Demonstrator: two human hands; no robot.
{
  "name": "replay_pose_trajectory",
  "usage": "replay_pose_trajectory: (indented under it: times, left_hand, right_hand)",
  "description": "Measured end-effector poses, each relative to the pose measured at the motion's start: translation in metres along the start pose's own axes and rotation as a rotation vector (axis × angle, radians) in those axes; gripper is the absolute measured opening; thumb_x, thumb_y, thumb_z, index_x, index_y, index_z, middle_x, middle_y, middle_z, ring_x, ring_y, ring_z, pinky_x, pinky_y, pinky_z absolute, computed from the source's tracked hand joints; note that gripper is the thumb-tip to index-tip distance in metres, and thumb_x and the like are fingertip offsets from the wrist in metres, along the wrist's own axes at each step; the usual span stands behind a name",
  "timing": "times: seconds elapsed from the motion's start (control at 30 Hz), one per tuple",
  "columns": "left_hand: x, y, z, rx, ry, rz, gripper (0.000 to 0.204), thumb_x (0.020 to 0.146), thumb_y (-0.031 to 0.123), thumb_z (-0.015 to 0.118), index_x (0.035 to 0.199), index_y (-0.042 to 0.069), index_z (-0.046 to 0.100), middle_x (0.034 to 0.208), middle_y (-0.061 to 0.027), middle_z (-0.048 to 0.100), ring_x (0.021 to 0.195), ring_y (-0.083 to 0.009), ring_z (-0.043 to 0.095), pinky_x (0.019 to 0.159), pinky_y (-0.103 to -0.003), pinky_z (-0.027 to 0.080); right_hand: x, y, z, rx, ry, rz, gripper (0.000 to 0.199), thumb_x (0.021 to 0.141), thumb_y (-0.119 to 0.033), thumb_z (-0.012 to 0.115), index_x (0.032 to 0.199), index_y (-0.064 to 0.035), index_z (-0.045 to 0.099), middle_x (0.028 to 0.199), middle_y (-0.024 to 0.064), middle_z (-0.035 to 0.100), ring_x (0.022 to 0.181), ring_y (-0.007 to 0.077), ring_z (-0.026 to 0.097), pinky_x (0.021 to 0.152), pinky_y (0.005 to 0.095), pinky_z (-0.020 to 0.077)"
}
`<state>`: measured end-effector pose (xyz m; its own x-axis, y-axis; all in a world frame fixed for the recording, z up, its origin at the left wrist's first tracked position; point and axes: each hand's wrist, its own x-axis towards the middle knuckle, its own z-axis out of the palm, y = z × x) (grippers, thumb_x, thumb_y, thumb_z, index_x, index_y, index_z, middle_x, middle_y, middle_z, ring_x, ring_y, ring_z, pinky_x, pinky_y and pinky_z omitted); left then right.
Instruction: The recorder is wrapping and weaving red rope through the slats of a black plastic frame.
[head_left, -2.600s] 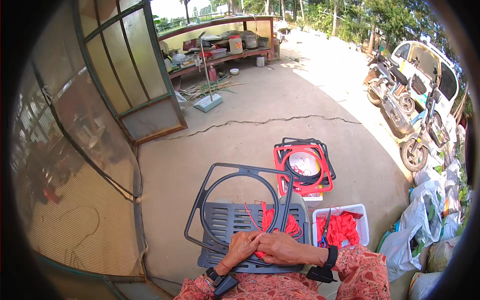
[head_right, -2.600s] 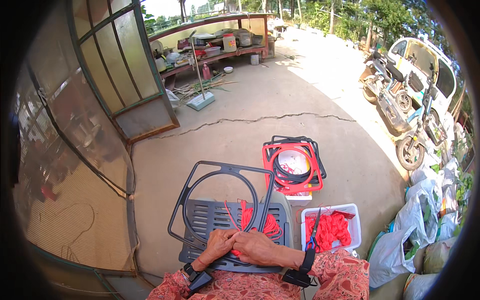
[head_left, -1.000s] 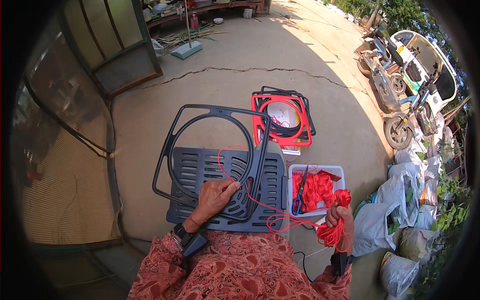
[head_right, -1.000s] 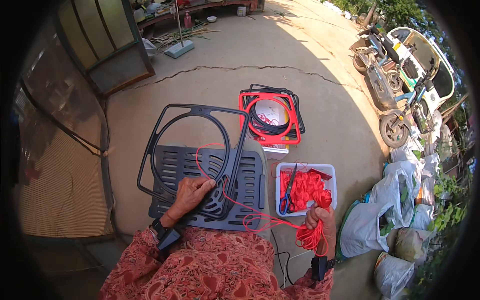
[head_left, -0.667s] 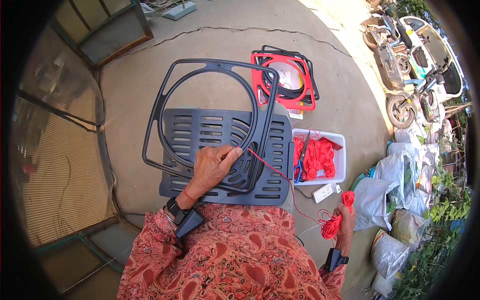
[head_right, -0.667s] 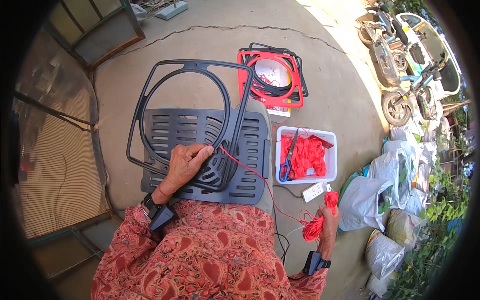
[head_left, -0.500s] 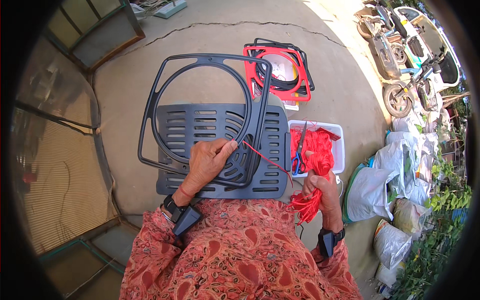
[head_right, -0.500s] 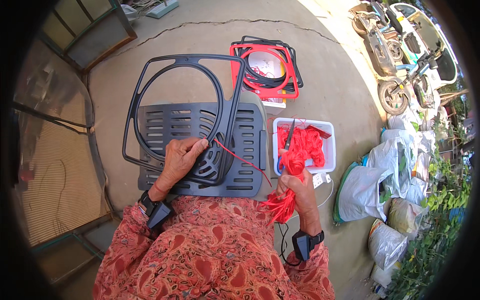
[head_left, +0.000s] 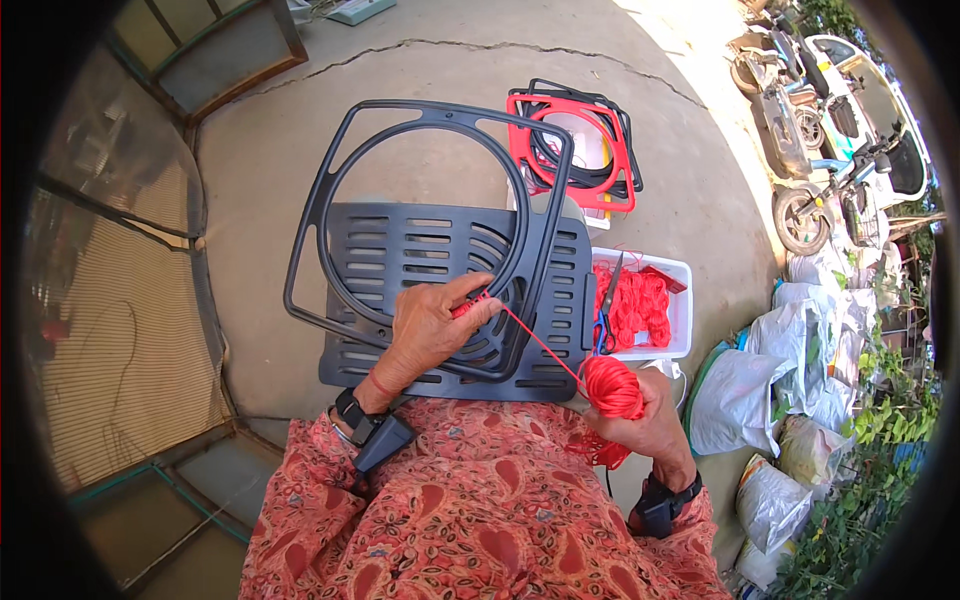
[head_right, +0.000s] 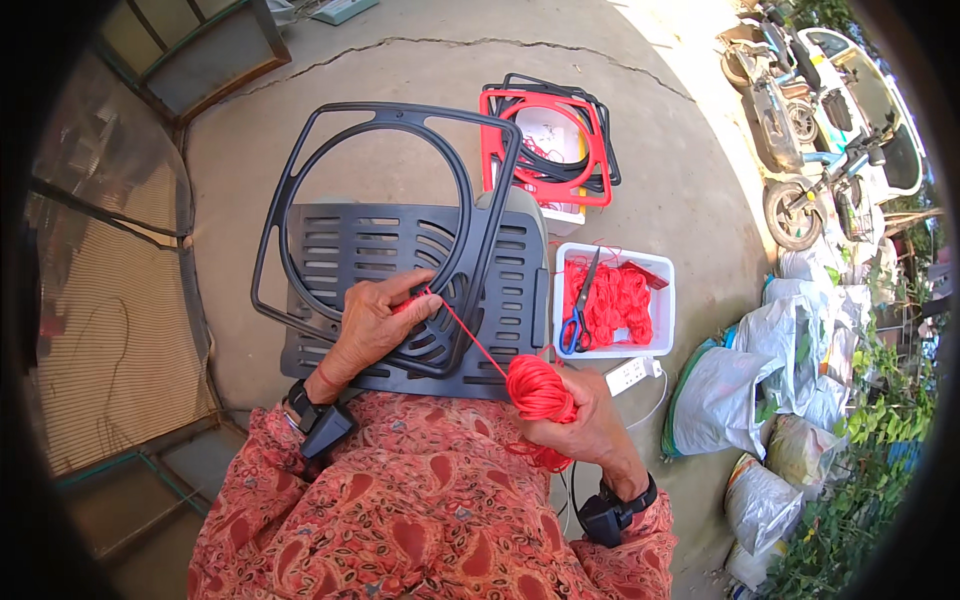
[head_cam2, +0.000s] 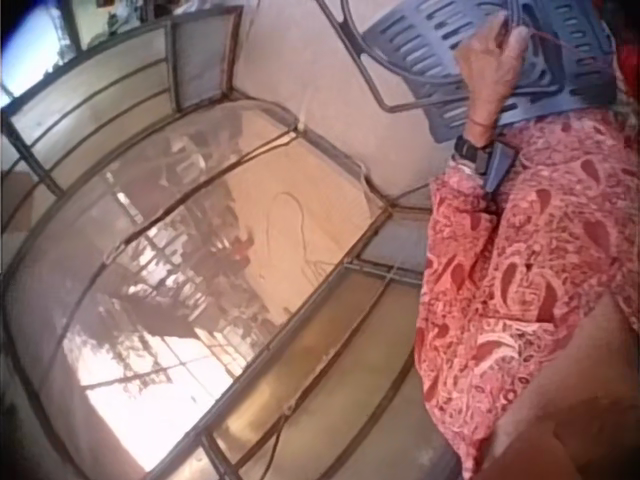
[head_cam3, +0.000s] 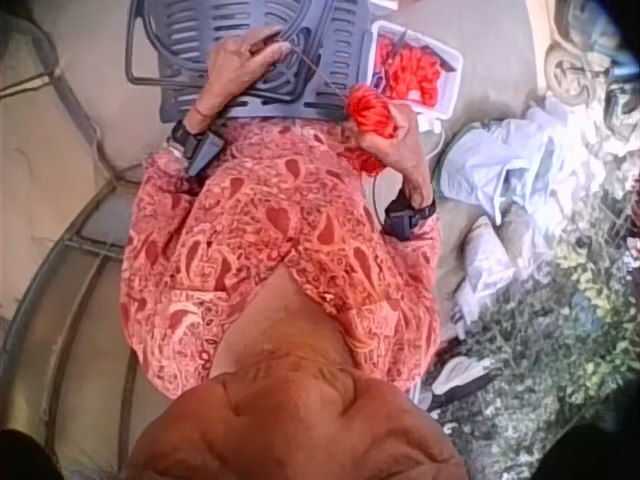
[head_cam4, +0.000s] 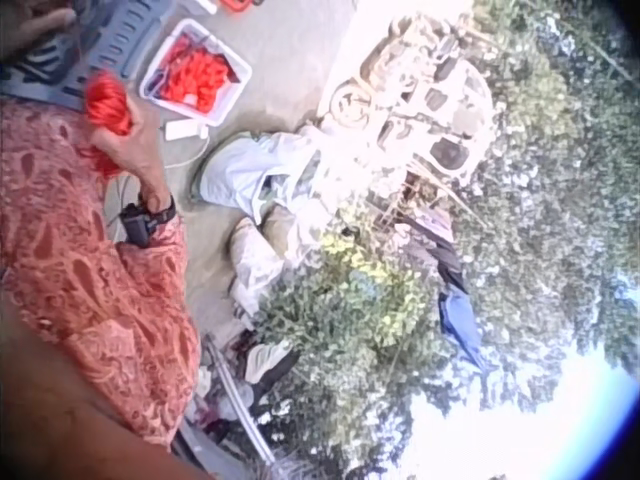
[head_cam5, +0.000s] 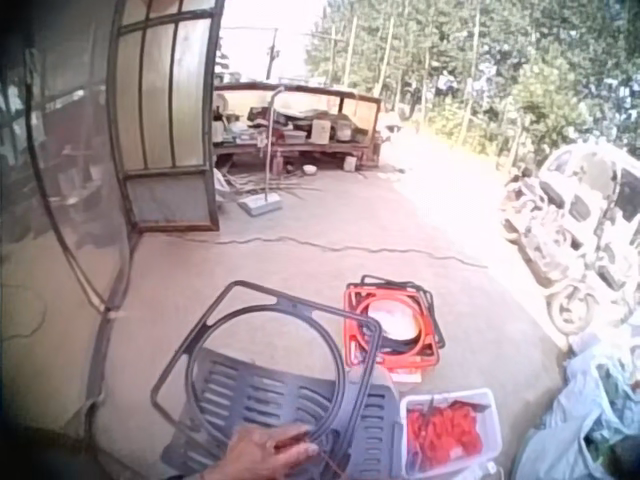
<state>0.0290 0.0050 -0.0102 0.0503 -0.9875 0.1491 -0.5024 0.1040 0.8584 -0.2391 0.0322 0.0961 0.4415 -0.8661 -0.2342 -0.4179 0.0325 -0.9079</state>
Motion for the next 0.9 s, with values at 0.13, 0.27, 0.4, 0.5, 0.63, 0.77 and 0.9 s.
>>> replay_pose_trajectory:
  times: [0.13, 0.27, 0.4, 0.5, 0.63, 0.77, 0.9]
  left_hand:
    - [-0.003, -0.002, -0.002, 0.075, -0.031, 0.122, 0.026, 0.084, 0.033, 0.074, 0.098, 0.012, 0.073, 0.065, -0.0121, 0.064, 0.061, -0.0332, 0.063, 0.055, -0.04, 0.048]
    - [-0.001, 0.008, -0.003, 0.069, -0.066, 0.136, 0.021, 0.084, 0.028, 0.074, 0.091, 0.009, 0.068, 0.063, -0.0117, 0.062, 0.059, -0.0361, 0.061, 0.054, -0.044, 0.046]
    - [-0.005, -0.001, 0.008, 0.095, 0.01, 0.234, 0.02, 0.086, 0.024, 0.071, 0.088, 0.006, 0.063, 0.063, -0.0121, 0.061, 0.058, -0.0365, 0.06, 0.053, -0.046, 0.044]
    - [-0.007, -0.002, 0.009, 0.152, 0.065, 0.18, 0.019, 0.087, 0.023, 0.069, 0.089, 0.005, 0.061, 0.063, -0.0131, 0.061, 0.057, -0.0363, 0.061, 0.053, -0.046, 0.045]
    - [-0.008, 0.01, 0.009, 0.19, 0.071, 0.14, 0.02, 0.088, 0.024, 0.07, 0.089, 0.005, 0.063, 0.062, -0.0129, 0.061, 0.057, -0.0337, 0.063, 0.052, -0.044, 0.046]
    - [-0.013, 0.001, 0.009, 0.215, 0.104, 0.096, 0.019, 0.089, 0.023, 0.069, 0.081, 0.007, 0.064, 0.06, -0.0113, 0.061, 0.054, -0.0322, 0.061, 0.05, -0.042, 0.045]
    - [-0.013, 0.007, 0.01, 0.27, 0.12, 0.178, 0.019, 0.09, 0.02, 0.067, 0.076, 0.007, 0.064, 0.058, -0.0102, 0.058, 0.052, -0.0313, 0.058, 0.048, -0.041, 0.043]
  right_hand:
    - [-0.006, -0.049, -0.036, 0.188, 0.068, 0.091, 0.025, 0.063, -0.009, 0.077, 0.081, 0.0005, 0.063, 0.067, 0.0013, 0.06, 0.06, 0.0104, 0.053, 0.057, 0.0275, 0.0444]
    - [0.014, -0.1, -0.05, 0.595, 0.119, -0.052, 0.034, 0.071, -0.012, 0.074, 0.091, -0.0014, 0.049, 0.057, 0.0021, 0.043, 0.042, 0.0142, 0.046, 0.038, 0.0299, 0.0368]
    - [0.086, -0.147, -0.036, 0.384, 0.013, -0.304, 0.017, 0.08, -0.01, 0.068, 0.082, 0.0002, 0.055, 0.056, 0.0042, 0.051, 0.042, 0.013, 0.049, 0.04, 0.0267, 0.0391]
    - [0.147, -0.16, -0.028, 0.302, -0.125, -0.39, 0.018, 0.084, -0.017, 0.071, 0.087, -0.0005, 0.067, 0.062, 0.003, 0.06, 0.052, 0.0083, 0.056, 0.05, 0.0247, 0.0427]
    - [0.21, -0.167, -0.013, 0.103, -0.057, -0.528, 0.021, 0.087, -0.022, 0.068, 0.092, -0.0017, 0.065, 0.062, 0.0004, 0.054, 0.053, 0.0088, 0.051, 0.052, 0.0249, 0.043]
    - [0.248, -0.164, 0.022, 0.064, -0.108, -0.508, 0.017, 0.086, -0.02, 0.068, 0.084, -0.0042, 0.064, 0.068, 0.0, 0.062, 0.058, 0.0076, 0.055, 0.056, 0.0263, 0.0466]
    - [0.26, -0.138, 0.025, -0.49, -0.009, -0.929, 0.042, 0.083, -0.035, 0.069, 0.111, -0.004, 0.059, 0.089, 0.0182, 0.068, 0.079, 0.0356, 0.066, 0.075, 0.0434, 0.0517]
